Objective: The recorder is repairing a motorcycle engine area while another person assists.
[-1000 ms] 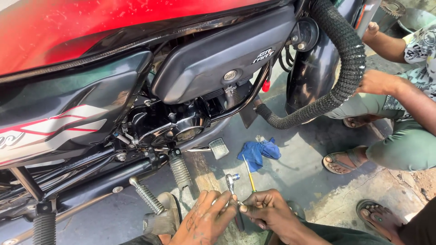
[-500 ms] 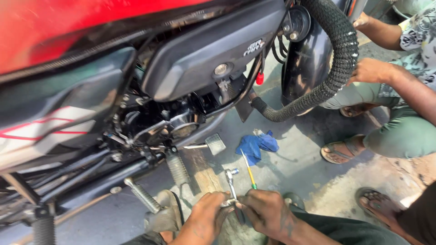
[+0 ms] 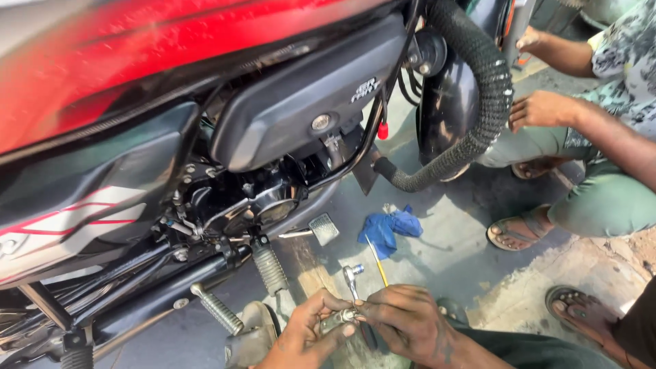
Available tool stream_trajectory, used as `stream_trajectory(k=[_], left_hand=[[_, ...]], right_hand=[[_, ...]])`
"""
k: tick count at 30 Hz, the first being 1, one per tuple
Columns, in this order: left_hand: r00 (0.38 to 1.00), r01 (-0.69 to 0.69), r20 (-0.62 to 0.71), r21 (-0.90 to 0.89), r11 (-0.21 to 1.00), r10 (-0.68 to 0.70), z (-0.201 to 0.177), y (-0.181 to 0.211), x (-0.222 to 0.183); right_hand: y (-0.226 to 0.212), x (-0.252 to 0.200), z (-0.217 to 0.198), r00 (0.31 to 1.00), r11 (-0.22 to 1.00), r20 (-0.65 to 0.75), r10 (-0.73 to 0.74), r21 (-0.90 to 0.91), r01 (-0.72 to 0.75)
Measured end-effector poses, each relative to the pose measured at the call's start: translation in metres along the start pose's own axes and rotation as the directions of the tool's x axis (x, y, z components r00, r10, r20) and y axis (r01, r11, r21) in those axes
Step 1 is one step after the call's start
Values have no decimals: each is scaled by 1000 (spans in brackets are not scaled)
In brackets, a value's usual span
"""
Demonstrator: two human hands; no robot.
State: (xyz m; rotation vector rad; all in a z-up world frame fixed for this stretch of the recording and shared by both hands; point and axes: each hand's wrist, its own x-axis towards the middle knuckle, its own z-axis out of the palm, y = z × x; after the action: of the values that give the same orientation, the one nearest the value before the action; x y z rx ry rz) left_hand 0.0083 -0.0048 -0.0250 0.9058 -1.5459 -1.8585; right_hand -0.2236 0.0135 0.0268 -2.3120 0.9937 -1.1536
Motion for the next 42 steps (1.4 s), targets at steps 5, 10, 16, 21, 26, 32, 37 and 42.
stream_trajectory(k=[5, 10, 16, 21, 26, 32, 37, 42], left_hand=[[997, 28, 72, -278, 960, -8, -9, -3, -3], [987, 94, 161, -459, 884, -21, -10, -4, -1], [978, 98, 211, -453, 886, 0, -10, -9, -4], [974, 110, 225, -517, 849, 11, 2, -2, 4], [989, 138, 127, -683, 718, -70, 8, 2, 11], [985, 151, 59, -739, 656, -161, 9, 2, 17], [934, 156, -110, -730, 666, -339, 7, -20, 28], [877, 212, -208, -640, 738, -433, 5, -42, 26]], right_hand=[[-2, -9, 4, 995, 983, 48, 90, 155, -96], [-6, -11, 0, 1000, 987, -15, -25, 156, 27], [-10, -20, 0, 994, 990, -40, -102, 96, 106], [0, -27, 6, 993, 989, -87, -82, 114, 91], [19, -32, 23, 837, 841, -107, 537, -5, -541], [90, -74, 84, 511, 520, 206, 834, 16, -854], [249, -202, 151, 447, 734, 642, 623, -678, -50], [338, -153, 140, 438, 436, 297, 849, -861, -262]])
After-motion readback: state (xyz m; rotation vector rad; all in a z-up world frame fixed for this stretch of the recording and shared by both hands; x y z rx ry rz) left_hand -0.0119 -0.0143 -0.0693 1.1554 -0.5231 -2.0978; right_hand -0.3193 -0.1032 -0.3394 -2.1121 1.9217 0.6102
